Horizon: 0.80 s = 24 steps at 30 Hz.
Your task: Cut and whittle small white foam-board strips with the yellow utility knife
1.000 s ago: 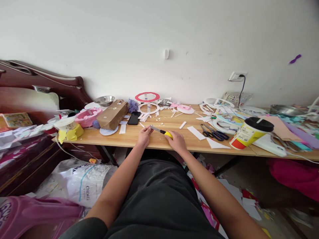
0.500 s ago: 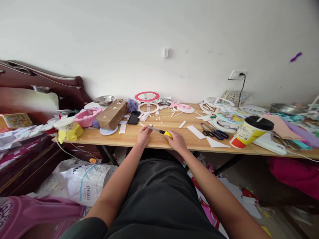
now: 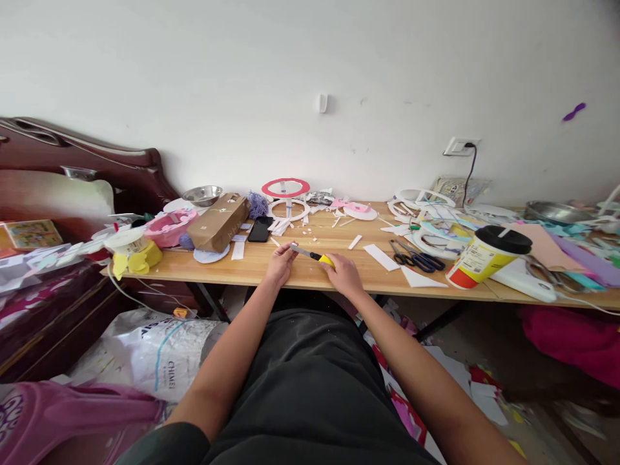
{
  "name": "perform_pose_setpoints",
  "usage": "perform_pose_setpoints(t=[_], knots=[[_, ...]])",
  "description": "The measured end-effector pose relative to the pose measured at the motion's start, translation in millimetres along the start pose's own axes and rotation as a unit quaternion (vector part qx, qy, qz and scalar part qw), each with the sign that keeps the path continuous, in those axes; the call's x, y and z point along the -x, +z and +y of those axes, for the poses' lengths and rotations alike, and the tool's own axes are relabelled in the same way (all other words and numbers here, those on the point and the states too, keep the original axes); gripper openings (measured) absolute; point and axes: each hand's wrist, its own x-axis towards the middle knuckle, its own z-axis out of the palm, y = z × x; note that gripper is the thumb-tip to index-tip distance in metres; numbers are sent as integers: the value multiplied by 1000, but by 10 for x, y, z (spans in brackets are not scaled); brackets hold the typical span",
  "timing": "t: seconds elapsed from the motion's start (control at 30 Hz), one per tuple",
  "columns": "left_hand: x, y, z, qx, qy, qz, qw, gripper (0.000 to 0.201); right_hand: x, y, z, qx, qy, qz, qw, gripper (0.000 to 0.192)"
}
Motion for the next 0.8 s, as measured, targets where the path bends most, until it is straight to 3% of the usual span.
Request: perform_pose_setpoints(t=[0.2, 0.43, 0.6, 0.8], knots=[[-8, -5, -16, -9, 4, 6, 1000, 32, 3, 9, 4, -1, 0, 5, 1000, 35], [-17, -8, -24, -42, -11, 10, 999, 18, 9, 7, 2, -3, -1, 8, 1000, 35], [-9, -2, -45, -68, -42, 3, 997, 33, 11, 4, -2, -4, -1, 7, 1000, 36], [-6, -10, -36, -83, -73, -11, 994, 36, 18, -4, -10, -5, -5, 7, 1000, 36]])
